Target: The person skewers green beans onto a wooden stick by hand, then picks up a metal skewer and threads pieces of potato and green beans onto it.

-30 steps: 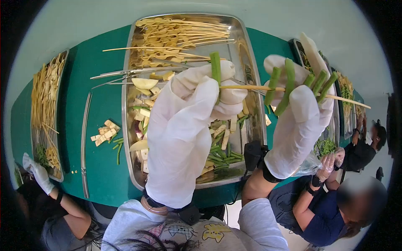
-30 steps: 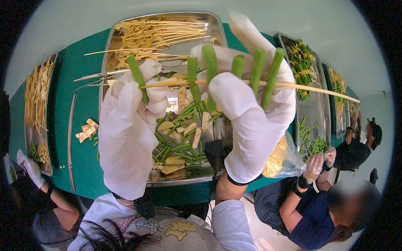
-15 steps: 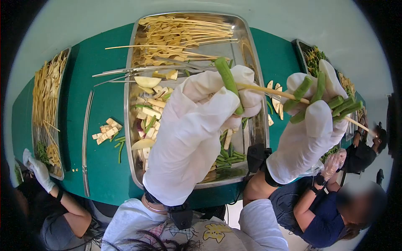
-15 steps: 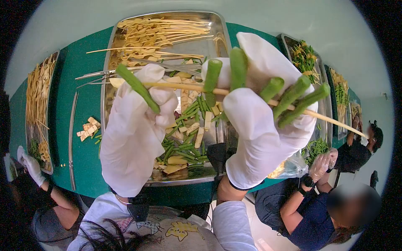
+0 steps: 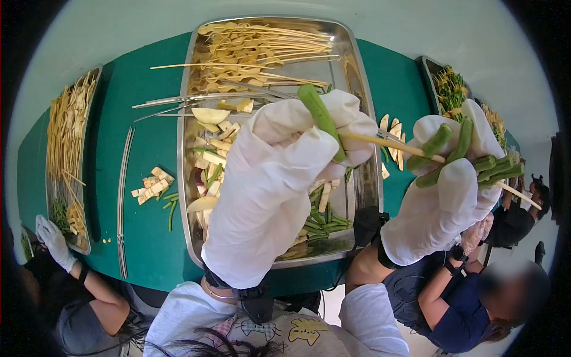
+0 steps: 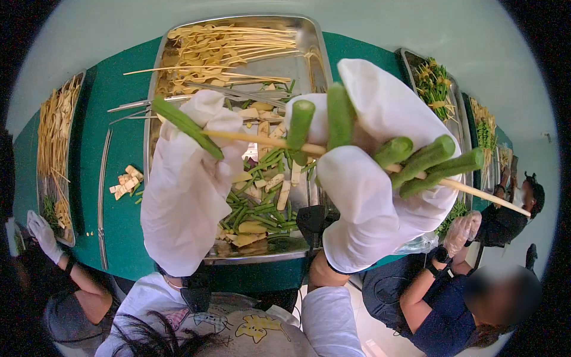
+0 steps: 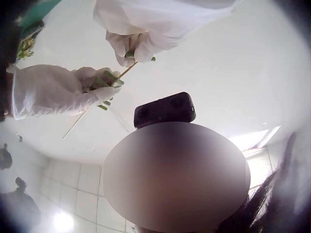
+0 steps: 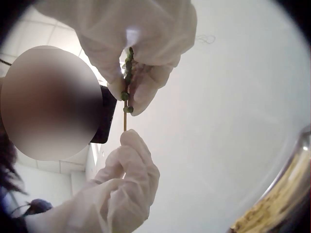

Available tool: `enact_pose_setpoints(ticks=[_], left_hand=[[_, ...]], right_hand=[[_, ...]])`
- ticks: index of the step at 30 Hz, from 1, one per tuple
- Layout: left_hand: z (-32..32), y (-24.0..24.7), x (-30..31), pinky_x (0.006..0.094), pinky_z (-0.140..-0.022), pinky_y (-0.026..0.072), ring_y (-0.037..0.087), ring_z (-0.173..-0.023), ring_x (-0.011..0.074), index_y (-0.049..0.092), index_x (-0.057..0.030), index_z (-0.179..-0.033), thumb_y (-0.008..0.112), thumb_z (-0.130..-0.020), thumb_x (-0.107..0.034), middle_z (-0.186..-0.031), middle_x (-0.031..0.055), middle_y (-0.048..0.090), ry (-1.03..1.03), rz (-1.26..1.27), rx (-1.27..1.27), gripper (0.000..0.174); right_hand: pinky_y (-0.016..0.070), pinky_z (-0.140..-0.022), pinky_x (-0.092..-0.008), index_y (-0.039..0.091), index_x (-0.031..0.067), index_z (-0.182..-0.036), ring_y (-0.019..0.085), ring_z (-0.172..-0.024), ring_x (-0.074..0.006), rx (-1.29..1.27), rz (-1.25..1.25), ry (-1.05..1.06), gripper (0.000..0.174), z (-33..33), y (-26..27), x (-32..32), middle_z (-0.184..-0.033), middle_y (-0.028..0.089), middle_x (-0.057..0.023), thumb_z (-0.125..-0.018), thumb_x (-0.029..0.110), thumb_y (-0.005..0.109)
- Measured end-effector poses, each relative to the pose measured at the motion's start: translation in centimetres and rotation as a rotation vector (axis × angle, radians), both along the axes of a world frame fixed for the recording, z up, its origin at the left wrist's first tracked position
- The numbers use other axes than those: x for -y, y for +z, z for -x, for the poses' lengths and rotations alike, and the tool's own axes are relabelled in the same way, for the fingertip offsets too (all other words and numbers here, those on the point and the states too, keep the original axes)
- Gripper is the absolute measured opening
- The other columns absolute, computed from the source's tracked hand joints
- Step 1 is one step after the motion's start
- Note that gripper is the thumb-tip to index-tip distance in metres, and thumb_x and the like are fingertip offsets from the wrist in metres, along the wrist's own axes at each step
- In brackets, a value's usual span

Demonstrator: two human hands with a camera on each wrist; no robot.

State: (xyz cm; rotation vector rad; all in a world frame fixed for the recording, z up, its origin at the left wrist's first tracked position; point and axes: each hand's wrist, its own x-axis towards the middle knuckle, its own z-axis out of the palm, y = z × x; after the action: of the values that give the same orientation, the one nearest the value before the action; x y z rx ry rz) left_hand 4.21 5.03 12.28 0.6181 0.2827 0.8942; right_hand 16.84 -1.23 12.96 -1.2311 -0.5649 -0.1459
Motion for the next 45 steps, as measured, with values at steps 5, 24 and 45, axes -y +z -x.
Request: enact_pose_setpoints(ticks=[5, 24, 45], left_hand=[[-0.1, -0.1, 0.1, 0.0216, -0.066, 0.0382, 0.049, -0.087, 0.012, 0.045, -0.0031, -0.122, 0.062, -0.085, -0.024, -0.099, 0.0045, 0.056, 0.019, -0.013, 0.036, 0.046], [0.1, -0.6, 0.0, 0.0232, -0.078, 0.0491, 0.057, -0.096, 0.0159, 0.041, -0.0002, -0.126, 0.061, -0.084, -0.013, -0.107, 0.0106, 0.057, -0.014, 0.027, 0.126, 0.048], [0.3, -0.6, -0.2, 0.0266, -0.078, 0.0466, 0.058, -0.094, 0.0147, 0.051, -0.0002, -0.116, 0.064, -0.082, -0.017, -0.103, 0.0087, 0.06, 0.042, -0.007, -0.017, 0.04]], right_hand=[[0.0558, -0.073, -0.0397, 0.049, -0.0074, -0.117, 0.063, -0.084, -0.0308, 0.033, 0.026, -0.082, 0.044, -0.1, -0.3, 0.1, -0.11, 0.057, -0.0217, -0.076, 0.002, 0.06], [0.0557, -0.074, -0.0415, 0.046, -0.0097, -0.119, 0.064, -0.086, -0.0313, 0.105, 0.044, -0.088, 0.046, -0.3, -0.3, -0.1, -0.111, 0.056, -0.0227, -0.078, 0.007, 0.06], [0.0519, -0.071, -0.0319, 0.048, -0.0032, -0.118, 0.062, -0.084, -0.0236, 0.167, 0.006, 0.339, 0.043, -1.1, 0.1, 0.0, -0.108, 0.058, -0.016, -0.077, 0.003, 0.062]])
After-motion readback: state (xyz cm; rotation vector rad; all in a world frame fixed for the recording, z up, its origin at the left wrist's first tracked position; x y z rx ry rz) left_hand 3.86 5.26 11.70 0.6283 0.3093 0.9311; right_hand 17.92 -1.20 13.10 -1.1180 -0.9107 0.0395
